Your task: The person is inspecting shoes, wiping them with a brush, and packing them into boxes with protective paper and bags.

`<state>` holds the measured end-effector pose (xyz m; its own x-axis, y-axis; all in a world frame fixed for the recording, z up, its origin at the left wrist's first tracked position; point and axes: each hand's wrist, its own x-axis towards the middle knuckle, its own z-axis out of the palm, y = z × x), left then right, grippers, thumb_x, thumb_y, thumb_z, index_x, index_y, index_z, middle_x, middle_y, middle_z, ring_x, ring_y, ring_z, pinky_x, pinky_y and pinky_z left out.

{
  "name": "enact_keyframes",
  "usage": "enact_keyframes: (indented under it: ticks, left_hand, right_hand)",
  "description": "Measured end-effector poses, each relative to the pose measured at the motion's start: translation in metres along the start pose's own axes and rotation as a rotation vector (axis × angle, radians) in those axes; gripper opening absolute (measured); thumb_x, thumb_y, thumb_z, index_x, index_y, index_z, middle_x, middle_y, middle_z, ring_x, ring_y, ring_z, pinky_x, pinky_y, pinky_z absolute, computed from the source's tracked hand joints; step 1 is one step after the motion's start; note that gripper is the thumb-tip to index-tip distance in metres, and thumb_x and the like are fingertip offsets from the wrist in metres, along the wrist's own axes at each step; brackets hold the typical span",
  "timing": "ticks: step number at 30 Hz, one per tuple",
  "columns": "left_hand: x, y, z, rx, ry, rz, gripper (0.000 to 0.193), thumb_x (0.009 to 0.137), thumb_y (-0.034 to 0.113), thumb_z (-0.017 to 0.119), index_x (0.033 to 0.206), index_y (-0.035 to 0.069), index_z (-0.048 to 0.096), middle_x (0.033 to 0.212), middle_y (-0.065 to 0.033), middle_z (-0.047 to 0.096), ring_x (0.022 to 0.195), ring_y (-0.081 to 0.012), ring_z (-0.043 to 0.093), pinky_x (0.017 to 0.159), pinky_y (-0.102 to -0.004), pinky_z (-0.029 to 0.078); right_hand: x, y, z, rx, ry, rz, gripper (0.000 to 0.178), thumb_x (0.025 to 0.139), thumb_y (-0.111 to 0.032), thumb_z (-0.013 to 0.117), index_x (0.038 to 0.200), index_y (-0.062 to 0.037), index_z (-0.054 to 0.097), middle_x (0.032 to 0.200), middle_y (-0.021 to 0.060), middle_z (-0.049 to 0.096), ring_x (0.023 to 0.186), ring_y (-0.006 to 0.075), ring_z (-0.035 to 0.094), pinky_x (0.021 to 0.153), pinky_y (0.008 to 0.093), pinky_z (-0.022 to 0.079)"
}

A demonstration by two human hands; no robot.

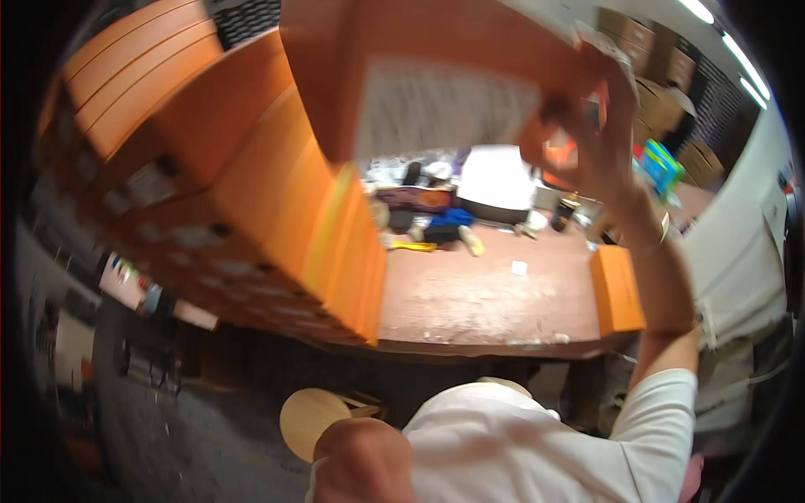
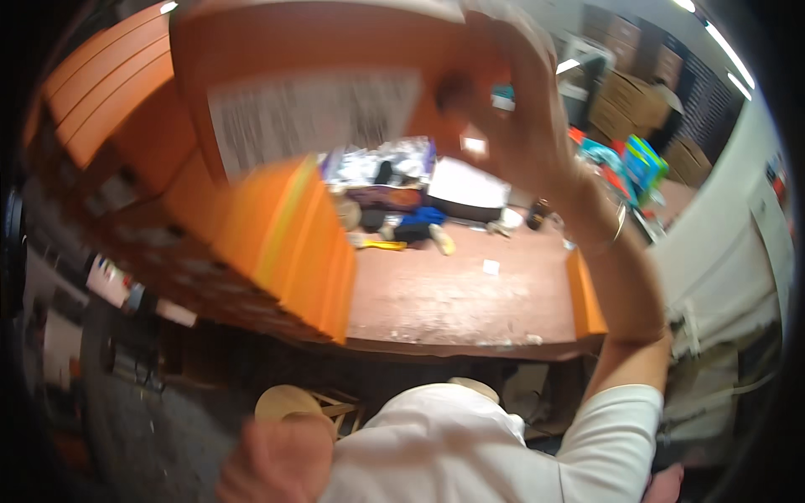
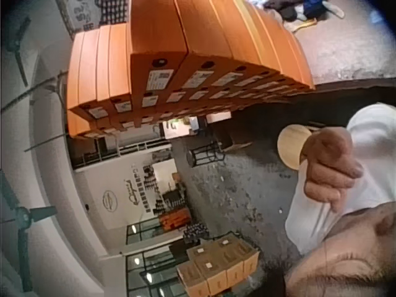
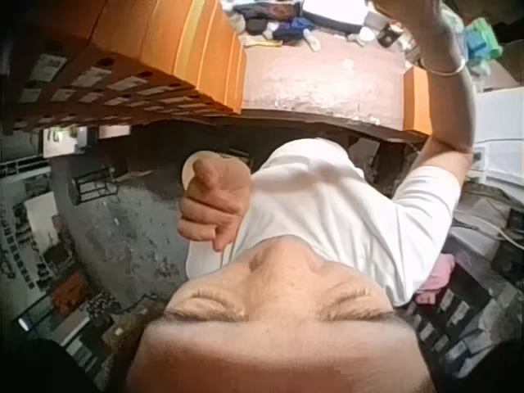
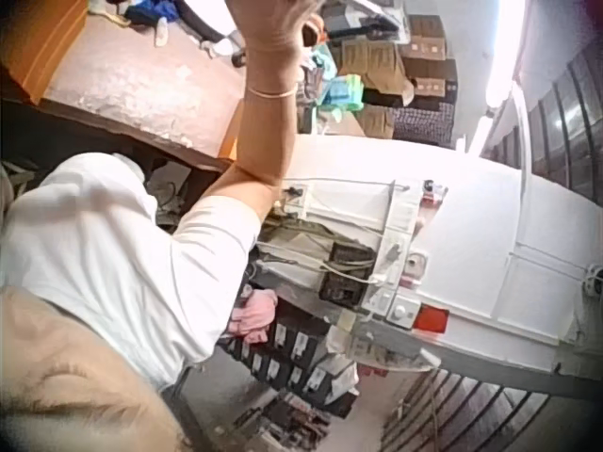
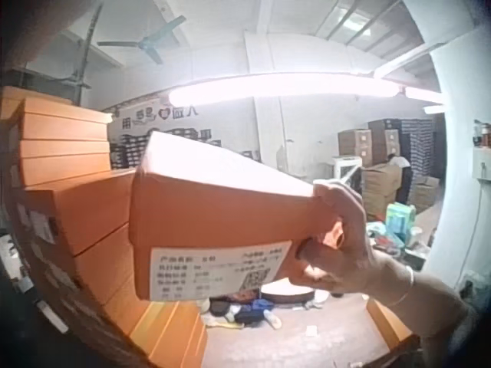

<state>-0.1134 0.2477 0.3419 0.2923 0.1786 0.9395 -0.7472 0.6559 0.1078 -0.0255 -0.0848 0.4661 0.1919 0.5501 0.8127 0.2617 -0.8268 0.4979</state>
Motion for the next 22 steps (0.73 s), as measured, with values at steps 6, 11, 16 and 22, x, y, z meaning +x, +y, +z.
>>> enact_keyframes:
  ticks: [6,11,16,22]
  left_hand:
    - [-0.128,-0.181,-0.036,-0.084,0.374,-1.184,0.058,0.096,0.041,0.048,0.137,0.003,0.032,0.132,-0.0148,0.043,0.128,-0.0256,0.038,0.109,-0.0415,0.028]
    - [-0.313,-0.224,-0.061,0.211,0.057,-1.8,0.06,0.093,0.028,0.058,0.14,-0.001,0.034,0.133,-0.0152,0.048,0.125,-0.0218,0.044,0.104,-0.0328,0.036]
    - [-0.317,-0.239,-0.035,0.365,0.41,-1.985,0.045,0.086,0.014,0.068,0.122,-0.002,0.047,0.108,-0.0127,0.058,0.1,-0.0181,0.057,0.086,-0.0293,0.049]
    - [-0.245,-0.264,-0.025,-0.018,0.591,-1.998,0.05,0.087,0.021,0.067,0.126,0.003,0.041,0.121,-0.0139,0.053,0.106,-0.0227,0.056,0.09,-0.0382,0.049]
  right_hand:
    - [-0.214,-0.105,-0.052,0.423,-0.331,0.513,0.048,0.066,-0.009,0.076,0.108,-0.0033,0.054,0.124,0.0177,0.046,0.119,0.0378,0.045,0.101,0.0453,0.04]
    - [-0.367,-0.209,-0.006,0.967,-0.845,0.703,0.026,0.076,-0.015,0.072,0.086,-0.0005,0.053,0.12,0.0198,0.051,0.116,0.0407,0.047,0.101,0.0442,0.039]
    - [-0.428,-0.183,0.047,1.114,-0.658,2.465,0.045,0.082,-0.033,0.072,0.105,0.0012,0.055,0.106,0.0157,0.06,0.09,0.0153,0.06,0.073,0.0286,0.05]
    - [-0.391,-0.095,0.043,1.789,-0.628,2.328,0.048,0.086,-0.038,0.066,0.115,-0.0025,0.052,0.099,0.009,0.065,0.091,0.0171,0.063,0.082,0.0372,0.052]
